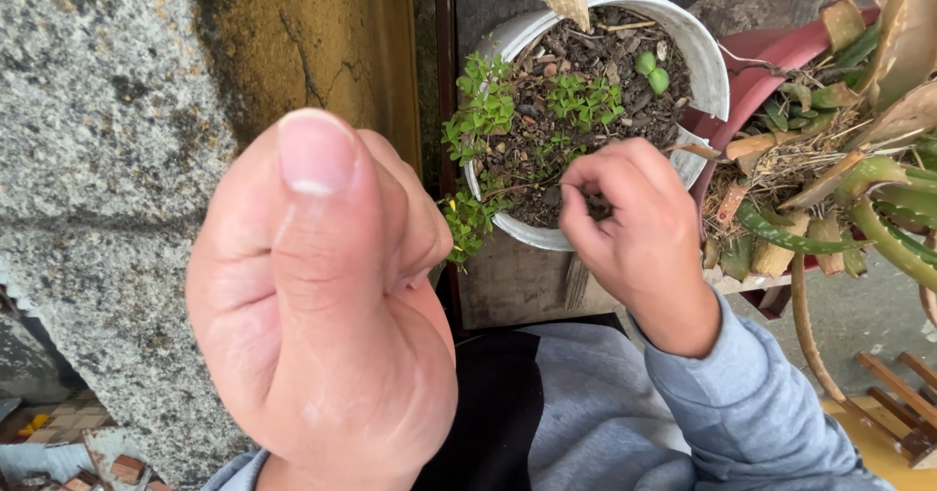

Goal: Pruning and cleaning up small weeds and dead leaves from several potted plants in a garden area.

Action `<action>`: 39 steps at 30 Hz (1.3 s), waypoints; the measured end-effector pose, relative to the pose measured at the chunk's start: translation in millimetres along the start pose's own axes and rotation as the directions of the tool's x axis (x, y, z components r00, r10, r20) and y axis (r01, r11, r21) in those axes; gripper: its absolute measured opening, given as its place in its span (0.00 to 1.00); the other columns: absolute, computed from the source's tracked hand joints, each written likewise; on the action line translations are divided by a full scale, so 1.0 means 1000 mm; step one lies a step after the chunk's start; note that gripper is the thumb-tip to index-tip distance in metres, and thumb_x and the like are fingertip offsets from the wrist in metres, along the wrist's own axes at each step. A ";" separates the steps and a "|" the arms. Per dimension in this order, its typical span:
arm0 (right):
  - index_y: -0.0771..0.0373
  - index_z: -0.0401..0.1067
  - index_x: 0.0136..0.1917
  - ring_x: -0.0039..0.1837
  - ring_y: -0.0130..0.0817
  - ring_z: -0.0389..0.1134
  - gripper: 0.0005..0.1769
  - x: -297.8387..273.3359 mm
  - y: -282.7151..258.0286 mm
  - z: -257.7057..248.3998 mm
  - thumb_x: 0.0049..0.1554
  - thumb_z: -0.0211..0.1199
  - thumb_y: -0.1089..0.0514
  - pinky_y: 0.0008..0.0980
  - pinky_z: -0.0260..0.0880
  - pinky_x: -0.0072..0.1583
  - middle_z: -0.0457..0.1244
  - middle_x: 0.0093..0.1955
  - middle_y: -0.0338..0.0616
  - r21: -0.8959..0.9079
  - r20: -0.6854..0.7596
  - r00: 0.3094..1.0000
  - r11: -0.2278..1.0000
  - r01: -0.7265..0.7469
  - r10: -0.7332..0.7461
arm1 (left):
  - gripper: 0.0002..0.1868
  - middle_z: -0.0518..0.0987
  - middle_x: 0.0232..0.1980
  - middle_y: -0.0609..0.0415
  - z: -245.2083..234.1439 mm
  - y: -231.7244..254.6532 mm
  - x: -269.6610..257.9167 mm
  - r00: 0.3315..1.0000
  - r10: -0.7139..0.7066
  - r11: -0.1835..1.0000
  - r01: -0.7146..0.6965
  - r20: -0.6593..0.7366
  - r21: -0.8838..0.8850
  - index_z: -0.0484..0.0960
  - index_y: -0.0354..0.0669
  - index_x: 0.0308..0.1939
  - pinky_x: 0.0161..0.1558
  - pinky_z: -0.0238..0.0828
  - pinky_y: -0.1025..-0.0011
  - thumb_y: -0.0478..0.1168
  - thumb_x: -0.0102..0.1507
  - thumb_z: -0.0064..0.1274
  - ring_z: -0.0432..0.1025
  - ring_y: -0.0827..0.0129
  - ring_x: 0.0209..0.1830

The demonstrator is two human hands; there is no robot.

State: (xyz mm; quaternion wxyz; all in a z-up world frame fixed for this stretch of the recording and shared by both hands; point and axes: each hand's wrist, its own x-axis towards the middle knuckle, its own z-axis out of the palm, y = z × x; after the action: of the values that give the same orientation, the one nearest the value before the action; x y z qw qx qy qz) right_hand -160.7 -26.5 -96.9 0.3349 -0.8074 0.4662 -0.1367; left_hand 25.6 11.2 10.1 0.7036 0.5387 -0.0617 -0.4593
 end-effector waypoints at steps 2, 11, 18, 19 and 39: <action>0.65 0.74 0.49 0.45 0.36 0.68 0.07 -0.007 -0.007 -0.006 0.57 0.69 0.69 0.32 0.70 0.48 0.65 0.47 0.46 0.007 -0.020 0.999 1.000 -0.028 0.028 | 0.22 0.60 0.25 0.58 -0.002 -0.001 -0.002 1.000 0.008 1.000 -0.008 0.001 -0.013 0.64 0.36 0.30 0.27 0.46 0.75 0.35 0.81 0.42 0.51 0.78 0.22; 0.66 0.73 0.46 0.44 0.31 0.68 0.09 -0.032 -0.040 -0.063 0.52 0.69 0.69 0.29 0.69 0.47 0.65 0.44 0.46 0.167 -0.188 0.981 0.986 -0.026 0.058 | 0.16 0.73 0.30 0.61 0.014 -0.008 0.010 0.856 -0.440 0.706 0.141 0.273 0.694 0.77 0.37 0.35 0.29 0.68 0.76 0.47 0.71 0.50 0.68 0.77 0.27; 0.69 0.76 0.48 0.46 0.43 0.66 0.11 0.000 -0.044 -0.058 0.50 0.72 0.69 0.36 0.67 0.47 0.63 0.47 0.49 0.098 -0.087 0.968 0.965 0.242 -0.234 | 0.14 0.78 0.33 0.64 0.014 -0.009 0.010 0.762 -0.553 0.765 0.306 0.337 0.566 0.78 0.41 0.43 0.36 0.74 0.79 0.47 0.71 0.45 0.73 0.79 0.33; 0.69 0.76 0.48 0.46 0.43 0.66 0.11 -0.002 -0.041 -0.065 0.50 0.72 0.69 0.36 0.67 0.47 0.63 0.47 0.49 0.105 -0.090 0.968 0.965 0.242 -0.233 | 0.14 0.78 0.33 0.64 0.013 -0.009 0.013 0.763 -0.555 0.762 0.305 0.332 0.571 0.78 0.41 0.43 0.36 0.74 0.79 0.47 0.71 0.45 0.73 0.79 0.33; 0.61 0.77 0.51 0.51 0.46 0.64 0.09 -0.026 0.003 -0.048 0.57 0.71 0.64 0.40 0.67 0.55 0.64 0.49 0.45 -0.424 0.131 0.990 0.899 0.108 -0.057 | 0.19 0.56 0.22 0.60 0.006 -0.001 0.014 0.957 -0.287 0.958 0.288 0.052 -0.015 0.63 0.42 0.29 0.21 0.45 0.70 0.42 0.76 0.43 0.47 0.77 0.17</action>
State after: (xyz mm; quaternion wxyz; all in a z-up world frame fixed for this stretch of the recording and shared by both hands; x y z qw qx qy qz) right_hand -202.4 -25.4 -60.9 0.1689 -0.8869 0.4299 0.0023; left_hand 29.6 -3.3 6.5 0.6336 0.5227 0.0051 -0.5703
